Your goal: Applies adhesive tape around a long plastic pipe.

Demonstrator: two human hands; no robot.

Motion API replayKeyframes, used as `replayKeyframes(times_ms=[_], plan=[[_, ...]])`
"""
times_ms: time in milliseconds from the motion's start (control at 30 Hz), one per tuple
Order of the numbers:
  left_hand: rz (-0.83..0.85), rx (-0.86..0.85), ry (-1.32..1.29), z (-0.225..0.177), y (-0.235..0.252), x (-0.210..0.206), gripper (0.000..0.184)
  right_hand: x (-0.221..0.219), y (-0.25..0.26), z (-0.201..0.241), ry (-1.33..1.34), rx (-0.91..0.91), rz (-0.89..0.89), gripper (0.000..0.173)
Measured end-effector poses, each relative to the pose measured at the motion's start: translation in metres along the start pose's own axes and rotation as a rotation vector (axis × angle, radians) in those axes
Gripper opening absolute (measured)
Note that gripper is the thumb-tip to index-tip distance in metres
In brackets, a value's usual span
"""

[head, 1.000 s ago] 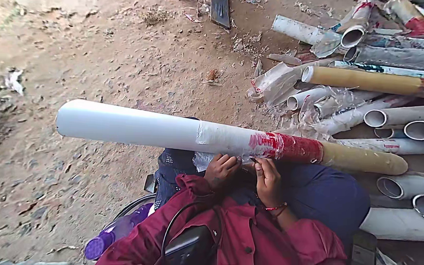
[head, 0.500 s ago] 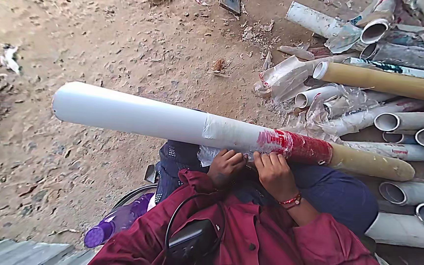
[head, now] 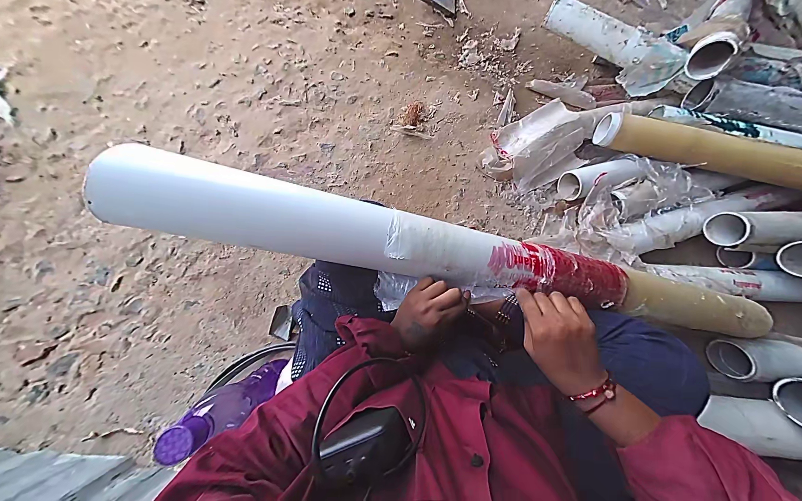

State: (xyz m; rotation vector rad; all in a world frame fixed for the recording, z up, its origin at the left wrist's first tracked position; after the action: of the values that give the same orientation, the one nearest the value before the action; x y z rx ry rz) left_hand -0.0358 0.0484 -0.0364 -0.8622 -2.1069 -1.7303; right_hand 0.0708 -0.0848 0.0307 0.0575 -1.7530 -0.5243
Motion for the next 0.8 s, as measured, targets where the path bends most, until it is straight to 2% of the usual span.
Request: replayKeyframes(times_ms=[133,300,467,533,633,800], plan=[[-0.011,0.019,-0.025,-0.001,0.002,-0.001,0.022,-0.004,0.012,0.01,0.086,0.065,-0.084,0.025],[0.003,0.021,-0.026,0.0,0.002,0.002,0.022,-0.023,0.018,0.025,-0.073,0.178,-0.097,0.019],[0.004,0.025,-0.01,-0.001,0.003,0.001,0.022,-0.02,0.014,0.024,-0.195,0.164,-0.106,0.021],[0.013,0.028,-0.011,-0.001,0.002,0.002,0.022,-0.018,0.011,0.021,-0.219,0.132,-0.049,0.02],[0.01,0.021,-0.017,0.001,0.001,0.001,0.022,-0.014,0.008,0.007,-0.153,0.091,0.053,0.016],[-0.018,0.019,-0.023,-0.001,0.0,-0.001,0.023,-0.007,0.016,0.01,0.012,0.079,-0.019,0.023]])
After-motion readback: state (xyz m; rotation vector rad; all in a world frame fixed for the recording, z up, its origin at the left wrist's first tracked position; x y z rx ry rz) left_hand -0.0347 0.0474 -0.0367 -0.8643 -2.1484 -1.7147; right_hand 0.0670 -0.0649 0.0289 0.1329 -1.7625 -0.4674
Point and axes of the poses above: each hand's wrist, its own y-axis towards the middle knuckle, its own x-axis out of the back of the hand, z = x × y, the point moved 5 cm from there along y, towards the middle knuckle, and after that the axes turned 2 degrees about x, right-handed, at the moved point
